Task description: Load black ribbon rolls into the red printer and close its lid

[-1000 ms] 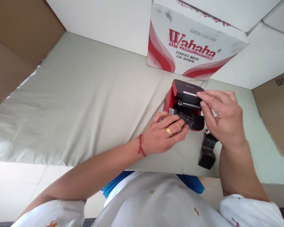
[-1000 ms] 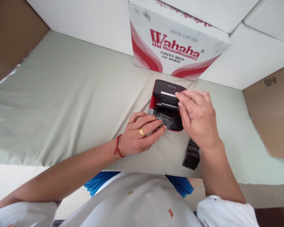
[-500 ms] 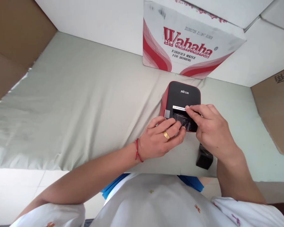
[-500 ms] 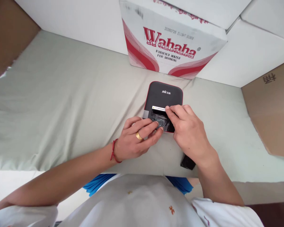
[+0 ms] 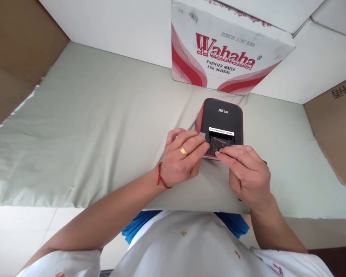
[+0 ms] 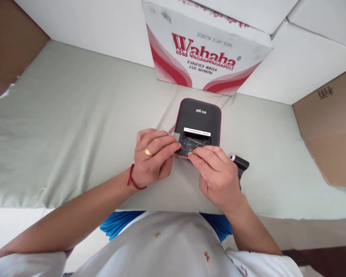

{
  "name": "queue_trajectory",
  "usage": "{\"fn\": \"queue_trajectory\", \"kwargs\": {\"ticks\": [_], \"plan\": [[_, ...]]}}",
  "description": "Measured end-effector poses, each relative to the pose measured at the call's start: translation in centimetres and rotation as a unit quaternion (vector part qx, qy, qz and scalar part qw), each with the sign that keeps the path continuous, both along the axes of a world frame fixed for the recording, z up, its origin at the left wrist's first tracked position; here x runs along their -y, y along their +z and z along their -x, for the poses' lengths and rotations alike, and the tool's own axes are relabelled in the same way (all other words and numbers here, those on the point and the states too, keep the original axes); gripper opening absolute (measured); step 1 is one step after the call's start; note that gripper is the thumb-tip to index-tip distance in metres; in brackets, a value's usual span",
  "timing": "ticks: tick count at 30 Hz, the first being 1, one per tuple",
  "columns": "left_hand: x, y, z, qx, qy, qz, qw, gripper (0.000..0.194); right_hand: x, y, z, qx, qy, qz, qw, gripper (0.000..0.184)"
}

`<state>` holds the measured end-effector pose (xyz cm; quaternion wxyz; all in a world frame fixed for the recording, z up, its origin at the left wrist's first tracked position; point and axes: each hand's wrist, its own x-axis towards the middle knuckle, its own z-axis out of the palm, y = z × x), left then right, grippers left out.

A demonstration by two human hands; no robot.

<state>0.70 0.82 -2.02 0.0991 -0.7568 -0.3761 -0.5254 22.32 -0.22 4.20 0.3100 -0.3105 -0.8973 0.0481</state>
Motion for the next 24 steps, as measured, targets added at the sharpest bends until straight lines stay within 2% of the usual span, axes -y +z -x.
{"fn": "queue_trajectory", "kwargs": {"ticks": [7,11,14,17,24], "plan": [[-0.9,-0.6,1.7,-0.011,0.033,0.029,0.999,0.040,0.0,-0.4,-0.5,-0.018,-0.009,0.020,1.000,0.060],[-0.9,-0.1,1.5,-0.010,0.037,0.048,0.998,0.033,0.1,-0.3,-0.5,-0.013,-0.002,0.032,0.999,0.062],[-1.2,0.6,1.2,-0.019,0.050,0.055,0.997,0.027,0.0,0.0,-0.6,-0.005,0.003,0.035,0.999,0.057],[-1.5,1.1,1.1,-0.027,0.046,0.078,0.996,0.030,-0.5,0.7,-0.7,0.003,0.015,0.048,0.999,0.048],[-1.9,0.9,0.8,-0.021,0.045,0.113,0.992,0.031,-1.3,2.9,-0.3,0.062,0.023,0.068,0.995,0.038]]}}
